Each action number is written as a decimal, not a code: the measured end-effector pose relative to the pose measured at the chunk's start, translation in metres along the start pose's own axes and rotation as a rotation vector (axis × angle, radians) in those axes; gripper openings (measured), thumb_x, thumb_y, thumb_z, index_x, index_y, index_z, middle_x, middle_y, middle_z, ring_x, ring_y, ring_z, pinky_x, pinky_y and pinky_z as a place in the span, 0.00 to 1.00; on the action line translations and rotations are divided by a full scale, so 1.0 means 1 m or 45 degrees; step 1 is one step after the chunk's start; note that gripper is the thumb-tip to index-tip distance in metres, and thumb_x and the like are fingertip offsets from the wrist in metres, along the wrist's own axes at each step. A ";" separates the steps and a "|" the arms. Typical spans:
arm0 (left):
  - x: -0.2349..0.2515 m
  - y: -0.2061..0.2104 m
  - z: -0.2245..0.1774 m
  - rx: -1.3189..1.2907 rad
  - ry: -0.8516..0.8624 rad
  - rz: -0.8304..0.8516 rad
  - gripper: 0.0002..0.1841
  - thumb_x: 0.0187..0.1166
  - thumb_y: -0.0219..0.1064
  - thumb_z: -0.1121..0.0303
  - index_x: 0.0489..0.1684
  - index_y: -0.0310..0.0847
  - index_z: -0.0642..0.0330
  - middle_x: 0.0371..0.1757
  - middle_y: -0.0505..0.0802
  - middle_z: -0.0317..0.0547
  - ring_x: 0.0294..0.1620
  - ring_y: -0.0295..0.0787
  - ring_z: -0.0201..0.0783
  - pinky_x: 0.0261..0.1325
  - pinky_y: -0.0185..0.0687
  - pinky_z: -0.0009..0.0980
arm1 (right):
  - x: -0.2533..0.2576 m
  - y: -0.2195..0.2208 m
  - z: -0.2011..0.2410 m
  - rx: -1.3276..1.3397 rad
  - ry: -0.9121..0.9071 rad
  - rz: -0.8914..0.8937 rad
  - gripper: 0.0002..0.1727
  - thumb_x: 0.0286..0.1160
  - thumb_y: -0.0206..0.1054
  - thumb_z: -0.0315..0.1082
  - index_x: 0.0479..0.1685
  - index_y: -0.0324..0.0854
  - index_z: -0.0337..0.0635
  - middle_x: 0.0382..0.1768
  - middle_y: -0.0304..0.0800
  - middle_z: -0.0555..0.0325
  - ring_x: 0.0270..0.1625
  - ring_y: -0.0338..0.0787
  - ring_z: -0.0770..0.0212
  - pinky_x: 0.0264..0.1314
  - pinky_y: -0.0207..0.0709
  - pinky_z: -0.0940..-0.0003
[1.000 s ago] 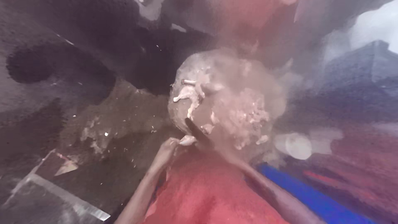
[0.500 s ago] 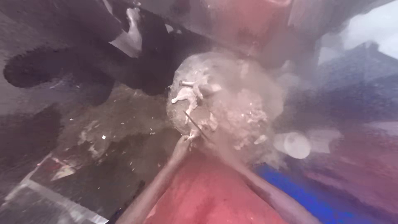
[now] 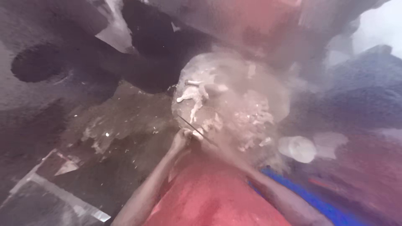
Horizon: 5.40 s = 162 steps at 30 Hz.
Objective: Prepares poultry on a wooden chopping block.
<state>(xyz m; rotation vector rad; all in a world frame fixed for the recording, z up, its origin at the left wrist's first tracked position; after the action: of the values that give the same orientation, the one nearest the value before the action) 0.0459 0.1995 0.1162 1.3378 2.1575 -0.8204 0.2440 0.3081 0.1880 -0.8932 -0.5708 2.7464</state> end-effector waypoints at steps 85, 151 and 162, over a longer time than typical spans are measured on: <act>-0.031 -0.014 0.031 -0.177 0.113 0.054 0.21 0.82 0.65 0.68 0.72 0.70 0.59 0.56 0.89 0.50 0.49 0.90 0.39 0.55 0.89 0.40 | 0.004 -0.034 0.032 -0.204 0.265 -0.108 0.31 0.89 0.53 0.55 0.73 0.76 0.36 0.53 0.90 0.40 0.55 0.91 0.45 0.64 0.82 0.43; -0.020 -0.009 -0.002 0.077 0.146 0.015 0.15 0.90 0.58 0.60 0.62 0.77 0.60 0.40 0.89 0.46 0.34 0.85 0.36 0.42 0.84 0.35 | 0.017 0.009 -0.018 -0.019 0.342 0.034 0.35 0.91 0.48 0.59 0.73 0.76 0.36 0.60 0.87 0.38 0.63 0.88 0.44 0.71 0.77 0.43; -0.007 0.003 0.030 0.200 0.093 -0.103 0.20 0.88 0.61 0.55 0.69 0.75 0.57 0.43 0.91 0.49 0.37 0.90 0.41 0.46 0.88 0.43 | -0.016 -0.013 0.063 0.073 -0.210 -0.274 0.30 0.84 0.59 0.55 0.60 0.85 0.34 0.44 0.93 0.49 0.46 0.91 0.62 0.57 0.85 0.61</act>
<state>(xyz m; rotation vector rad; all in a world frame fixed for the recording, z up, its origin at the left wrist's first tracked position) 0.0538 0.1754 0.0992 1.3828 2.2561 -1.0054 0.2195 0.2964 0.2487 -0.5597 -0.5759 2.6393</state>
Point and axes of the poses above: each hand's wrist, its own x-axis towards the middle knuckle, its own y-axis out of the palm, z = x × y, the point moved 6 cm from there along x, towards the middle knuckle
